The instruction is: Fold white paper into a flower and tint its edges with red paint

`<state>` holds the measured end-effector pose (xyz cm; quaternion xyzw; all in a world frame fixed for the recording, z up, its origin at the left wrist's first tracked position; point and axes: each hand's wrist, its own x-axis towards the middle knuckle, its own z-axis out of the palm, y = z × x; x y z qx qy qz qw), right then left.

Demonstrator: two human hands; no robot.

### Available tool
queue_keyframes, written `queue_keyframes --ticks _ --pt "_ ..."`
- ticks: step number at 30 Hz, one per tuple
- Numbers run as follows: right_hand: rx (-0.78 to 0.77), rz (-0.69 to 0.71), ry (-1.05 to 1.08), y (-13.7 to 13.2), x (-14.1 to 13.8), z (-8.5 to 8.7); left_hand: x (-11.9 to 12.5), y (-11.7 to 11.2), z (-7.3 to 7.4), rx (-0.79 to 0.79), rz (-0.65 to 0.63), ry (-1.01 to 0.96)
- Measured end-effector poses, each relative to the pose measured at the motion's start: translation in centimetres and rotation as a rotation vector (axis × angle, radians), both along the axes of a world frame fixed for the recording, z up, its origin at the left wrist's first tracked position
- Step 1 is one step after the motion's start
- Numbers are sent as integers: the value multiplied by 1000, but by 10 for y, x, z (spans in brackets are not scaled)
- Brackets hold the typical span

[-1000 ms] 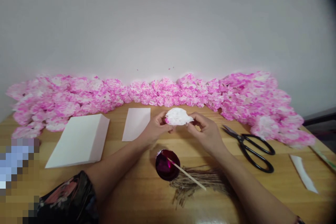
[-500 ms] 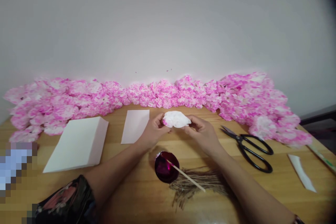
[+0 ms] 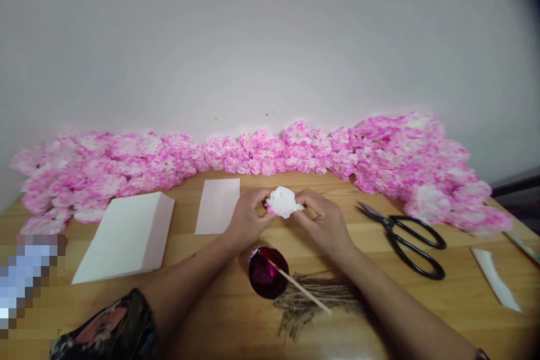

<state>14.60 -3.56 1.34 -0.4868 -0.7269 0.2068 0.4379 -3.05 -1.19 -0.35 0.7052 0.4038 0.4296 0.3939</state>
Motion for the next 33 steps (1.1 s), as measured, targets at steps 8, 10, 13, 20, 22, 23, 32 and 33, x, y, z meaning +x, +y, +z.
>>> queue_keyframes --ticks 8,10,13,20,22,23,32,33 --pt "-112 -57 68 0 -3 2 7 5 -5 -381 -68 -391" --pt "-107 -41 66 0 -3 2 7 4 -6 -427 -39 -432" --pt "-91 -33 81 -1 -1 2 6 5 -8 -445 -19 -459" --pt "-78 -33 49 -2 0 -1 7 5 -3 -435 -37 -376" --pt "-66 -39 26 -2 -1 -3 6 4 -1 -415 -55 -356" --pt "-55 -43 14 -2 -2 -3 6 4 -1 -405 -59 -352" --pt "-5 -45 -18 -4 -1 1 7 5 -9 -636 -207 -668" --pt "2 -35 -26 -4 -1 2 6 5 -10 -659 -239 -708"
